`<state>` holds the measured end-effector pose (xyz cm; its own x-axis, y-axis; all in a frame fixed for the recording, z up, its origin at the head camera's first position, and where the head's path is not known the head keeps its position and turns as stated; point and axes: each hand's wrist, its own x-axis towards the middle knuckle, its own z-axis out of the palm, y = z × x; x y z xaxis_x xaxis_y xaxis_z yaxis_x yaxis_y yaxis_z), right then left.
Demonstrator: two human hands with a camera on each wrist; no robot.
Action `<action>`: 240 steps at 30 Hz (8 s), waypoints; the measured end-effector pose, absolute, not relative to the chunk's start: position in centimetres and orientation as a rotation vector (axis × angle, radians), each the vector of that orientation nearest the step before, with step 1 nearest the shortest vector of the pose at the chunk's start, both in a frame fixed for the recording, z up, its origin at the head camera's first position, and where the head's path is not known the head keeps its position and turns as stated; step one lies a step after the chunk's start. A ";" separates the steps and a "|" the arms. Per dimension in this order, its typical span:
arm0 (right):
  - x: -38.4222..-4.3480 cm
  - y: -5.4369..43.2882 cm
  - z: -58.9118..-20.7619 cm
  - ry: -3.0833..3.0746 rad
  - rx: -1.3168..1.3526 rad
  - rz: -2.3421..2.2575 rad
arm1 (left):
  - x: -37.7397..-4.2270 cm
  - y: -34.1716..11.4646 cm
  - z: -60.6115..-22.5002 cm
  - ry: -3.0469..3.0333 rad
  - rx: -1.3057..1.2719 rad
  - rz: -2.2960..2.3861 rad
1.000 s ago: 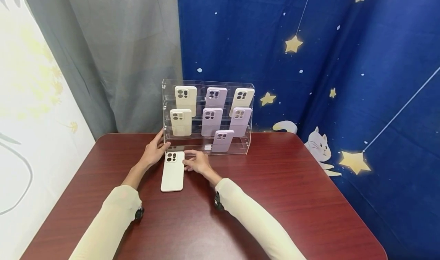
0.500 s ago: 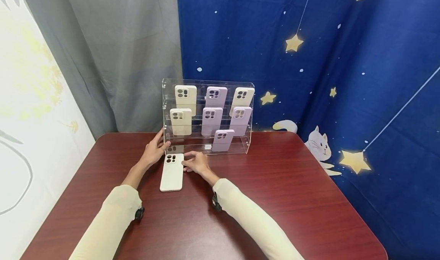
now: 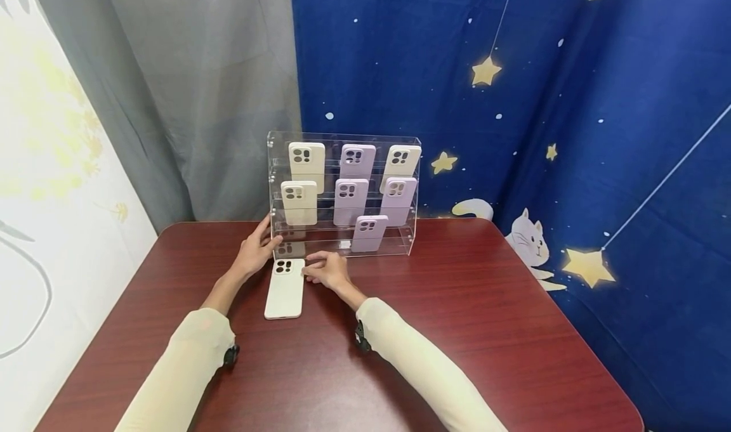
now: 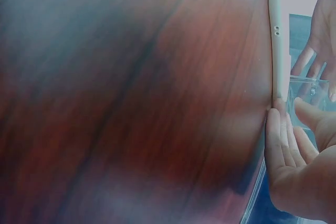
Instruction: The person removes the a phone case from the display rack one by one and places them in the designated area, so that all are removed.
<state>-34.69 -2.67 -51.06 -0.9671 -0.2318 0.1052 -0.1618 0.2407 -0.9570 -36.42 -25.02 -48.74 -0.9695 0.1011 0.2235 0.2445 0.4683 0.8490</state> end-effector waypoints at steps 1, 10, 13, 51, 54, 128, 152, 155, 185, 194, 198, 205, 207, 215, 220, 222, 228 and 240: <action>-34.7 -2.5 -51.0 2.434 -0.395 -1.854 | -36.4 -25.0 -48.7 -2.568 -0.302 -1.521; -34.5 -1.5 -50.4 2.519 -0.500 -1.769 | -36.3 -24.9 -48.7 -2.566 -0.281 -1.535; -34.4 -1.1 -50.2 2.602 -0.515 -1.692 | -36.4 -24.9 -48.7 -2.560 -0.284 -1.538; -34.7 5.4 -47.9 2.686 -0.625 -1.610 | -36.4 -24.6 -48.6 -2.556 -0.279 -1.549; -34.7 6.0 -47.7 2.678 -0.626 -1.618 | -36.2 -24.7 -48.6 -2.560 -0.268 -1.547; -37.4 15.3 -45.9 2.920 -0.442 -1.784 | -36.2 -24.9 -48.6 -2.554 -0.268 -1.585; -38.3 13.5 -45.6 2.944 -0.393 -1.801 | -36.1 -24.8 -48.7 -2.538 -0.292 -1.581; -38.3 13.4 -45.6 2.959 -0.404 -1.791 | -36.1 -24.8 -48.7 -2.540 -0.288 -1.587; -37.3 12.4 -42.3 2.911 -0.534 -1.843 | -36.1 -24.9 -48.8 -2.543 -0.251 -1.640; -36.7 11.7 -41.4 2.900 -0.584 -1.857 | -35.9 -24.7 -48.7 -2.538 -0.247 -1.642; -36.6 11.4 -41.1 2.898 -0.601 -1.859 | -35.8 -24.6 -48.5 -2.541 -0.250 -1.637; -36.3 10.8 -40.5 2.867 -0.631 -1.886 | -35.8 -24.6 -48.5 -2.544 -0.251 -1.641; -36.3 10.6 -40.4 2.882 -0.628 -1.873 | -35.8 -24.7 -48.6 -2.546 -0.253 -1.638; -36.0 9.9 -39.8 2.936 -0.629 -1.820 | -35.9 -24.8 -48.7 -2.545 -0.270 -1.622; -35.8 9.4 -39.7 2.912 -0.634 -1.839 | -35.9 -24.8 -48.7 -2.556 -0.262 -1.595; -35.8 9.2 -39.8 2.899 -0.641 -1.846 | -35.9 -24.8 -48.6 -2.561 -0.259 -1.586; -35.5 8.5 -40.0 2.848 -0.681 -1.863 | -35.9 -24.8 -48.6 -2.561 -0.260 -1.587; -35.1 7.1 -40.9 2.832 -0.760 -1.844 | -35.8 -24.8 -48.5 -2.539 -0.262 -1.621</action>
<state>-35.14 7.05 -40.88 -0.8546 -0.1811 0.4867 -0.5183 0.3542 -0.7784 -35.76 -24.75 -48.47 -0.9781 0.0824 0.1911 0.2081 0.4122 0.8870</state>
